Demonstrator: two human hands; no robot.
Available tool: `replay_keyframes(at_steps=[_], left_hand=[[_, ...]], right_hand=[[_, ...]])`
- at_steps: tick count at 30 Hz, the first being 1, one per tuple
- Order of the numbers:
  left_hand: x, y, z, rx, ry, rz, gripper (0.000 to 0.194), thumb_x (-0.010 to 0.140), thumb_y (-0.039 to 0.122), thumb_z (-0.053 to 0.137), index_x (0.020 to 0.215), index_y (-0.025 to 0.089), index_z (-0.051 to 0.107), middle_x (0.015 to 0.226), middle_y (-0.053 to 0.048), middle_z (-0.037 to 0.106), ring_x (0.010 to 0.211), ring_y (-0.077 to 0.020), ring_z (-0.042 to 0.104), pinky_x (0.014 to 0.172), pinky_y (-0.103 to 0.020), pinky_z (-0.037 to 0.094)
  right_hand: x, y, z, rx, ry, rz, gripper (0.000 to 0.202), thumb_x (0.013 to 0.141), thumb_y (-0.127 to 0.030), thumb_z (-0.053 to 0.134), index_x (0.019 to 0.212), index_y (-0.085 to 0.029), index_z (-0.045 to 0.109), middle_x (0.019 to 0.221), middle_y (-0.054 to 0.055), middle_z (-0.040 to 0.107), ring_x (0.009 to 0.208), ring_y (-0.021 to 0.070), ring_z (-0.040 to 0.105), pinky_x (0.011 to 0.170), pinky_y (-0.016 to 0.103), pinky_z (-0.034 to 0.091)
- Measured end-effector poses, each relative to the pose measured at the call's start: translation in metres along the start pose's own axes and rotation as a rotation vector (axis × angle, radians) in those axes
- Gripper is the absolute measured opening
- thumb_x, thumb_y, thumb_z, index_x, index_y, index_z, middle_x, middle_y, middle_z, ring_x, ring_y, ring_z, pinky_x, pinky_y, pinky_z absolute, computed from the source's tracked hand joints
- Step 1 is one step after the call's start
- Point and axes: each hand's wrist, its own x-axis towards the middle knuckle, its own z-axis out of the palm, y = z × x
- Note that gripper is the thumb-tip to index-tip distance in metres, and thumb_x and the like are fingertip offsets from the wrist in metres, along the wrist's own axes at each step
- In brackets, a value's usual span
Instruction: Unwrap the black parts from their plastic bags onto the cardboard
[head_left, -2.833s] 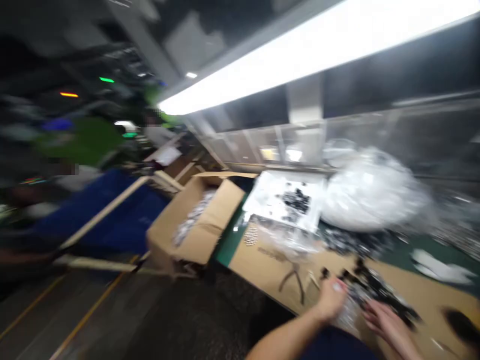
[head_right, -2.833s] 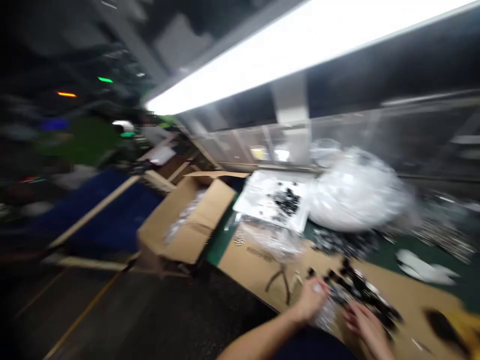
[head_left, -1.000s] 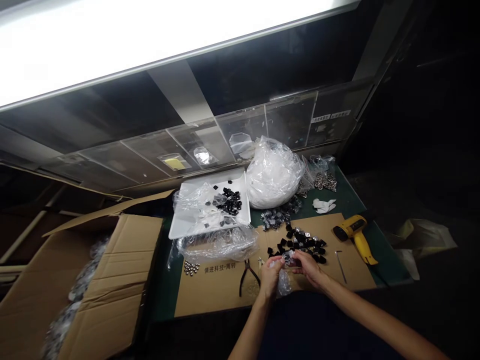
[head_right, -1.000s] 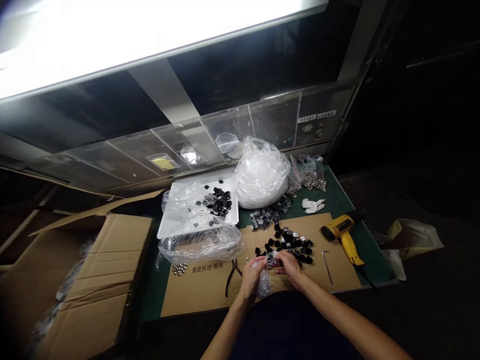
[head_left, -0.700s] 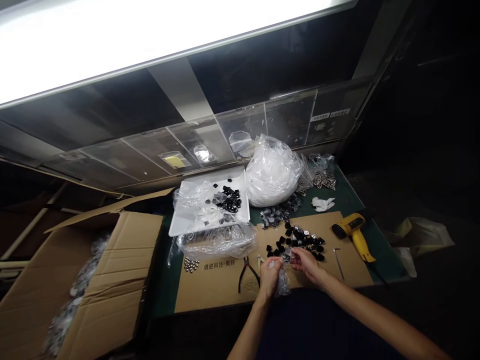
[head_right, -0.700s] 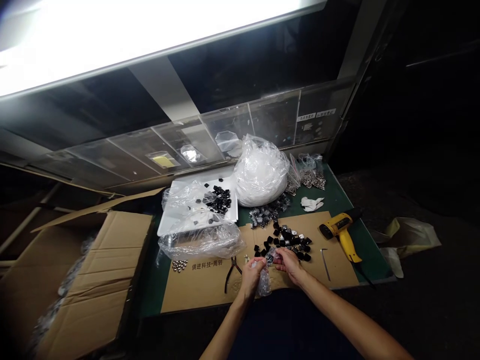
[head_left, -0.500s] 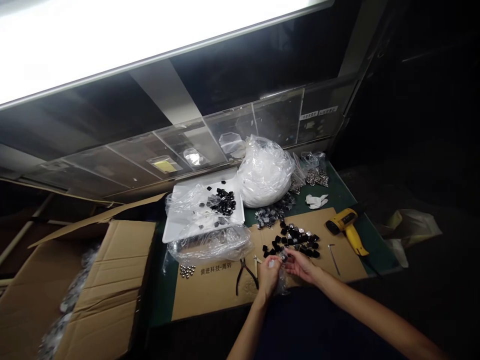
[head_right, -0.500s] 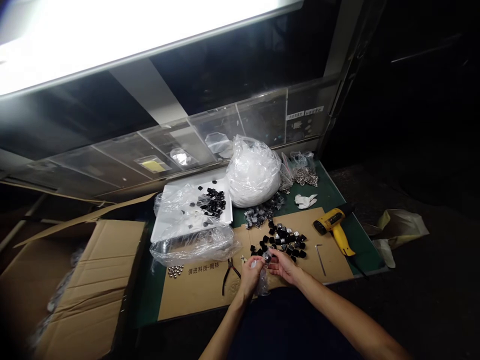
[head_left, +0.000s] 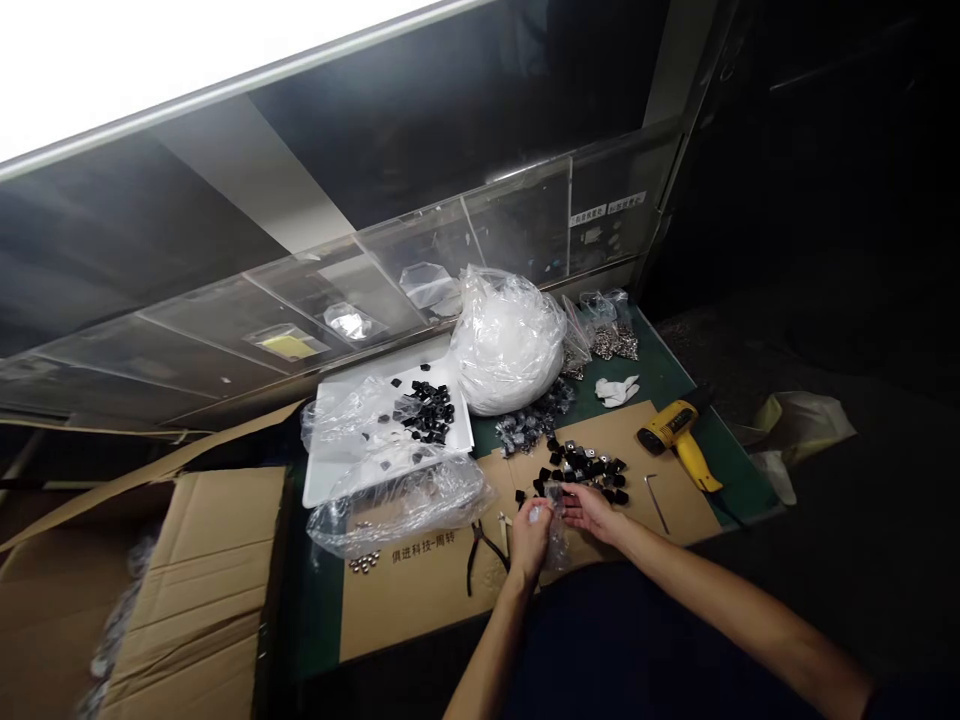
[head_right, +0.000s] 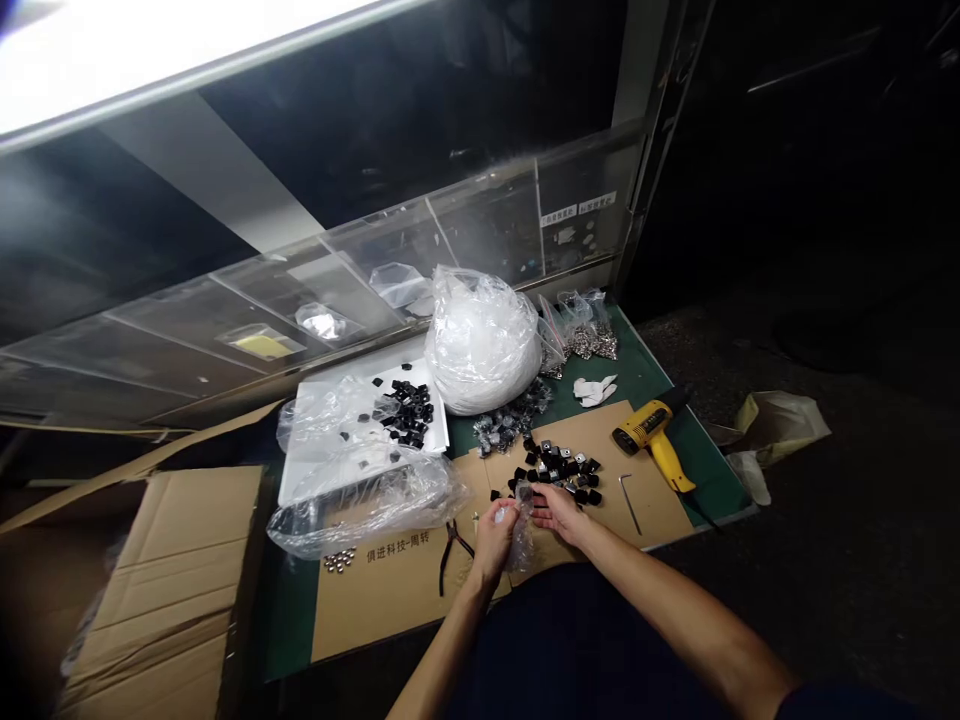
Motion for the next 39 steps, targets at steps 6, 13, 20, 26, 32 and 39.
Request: replay_keyframes(at_steps=[6,13,20,26,32,39], left_hand=[[0.006,-0.001,-0.004,-0.096,0.037,-0.046,0.018,0.070,0.031,0.063,0.080,0.017,0.062,0.062,0.003,0.058,0.056,-0.0120,0.049,0.056,-0.022,0.037],[-0.008,0.005,-0.023,-0.091,0.066,-0.117,0.024,0.078,0.038,0.058,0.070,0.016,0.064,0.062,0.001,0.058,0.057,-0.0121,0.048,0.054,-0.022,0.036],[-0.038,-0.027,-0.028,-0.323,0.027,-0.310,0.045,0.050,0.032,0.087,0.058,0.018,0.045,0.074,-0.003,0.066,0.052,-0.0089,0.052,0.051,-0.022,0.039],[-0.035,-0.017,-0.031,-0.450,-0.047,-0.243,0.053,0.057,0.029,0.084,0.104,0.017,0.065,0.101,-0.011,0.071,0.064,-0.0140,0.063,0.062,-0.027,0.047],[-0.010,0.010,-0.011,-0.182,0.016,-0.027,0.047,0.072,0.045,0.072,0.107,0.014,0.071,0.087,-0.010,0.073,0.076,-0.0197,0.065,0.071,-0.029,0.049],[-0.010,0.026,0.005,-0.044,0.066,0.172,0.035,0.078,0.043,0.066,0.097,0.015,0.073,0.092,-0.010,0.074,0.085,-0.0224,0.066,0.079,-0.031,0.049]], right_hand=[[0.012,-0.012,0.009,-0.240,0.120,-0.102,0.024,0.090,-0.039,0.055,0.097,-0.018,0.061,0.093,0.008,0.072,0.066,0.0142,0.068,0.059,0.026,0.055],[0.066,-0.065,0.026,-0.683,0.453,-0.356,0.027,0.075,-0.032,0.070,0.100,-0.023,0.064,0.110,0.009,0.069,0.106,0.0248,0.063,0.086,0.032,0.051],[0.107,-0.100,0.051,-1.238,0.601,-0.311,0.043,0.073,-0.047,0.070,0.104,-0.018,0.070,0.111,0.019,0.069,0.106,0.0355,0.064,0.087,0.043,0.048],[0.084,-0.098,0.038,-0.899,0.497,-0.330,0.036,0.076,-0.038,0.064,0.107,-0.021,0.068,0.108,0.013,0.070,0.103,0.0295,0.065,0.083,0.037,0.050],[0.014,-0.063,0.027,-0.290,0.024,-0.160,0.022,0.084,-0.035,0.059,0.098,-0.021,0.067,0.092,0.004,0.072,0.066,0.0130,0.064,0.055,0.022,0.049],[-0.036,-0.027,0.022,0.083,-0.180,-0.107,0.018,0.079,-0.026,0.073,0.093,-0.019,0.065,0.081,0.000,0.068,0.064,0.0095,0.060,0.056,0.020,0.050]])
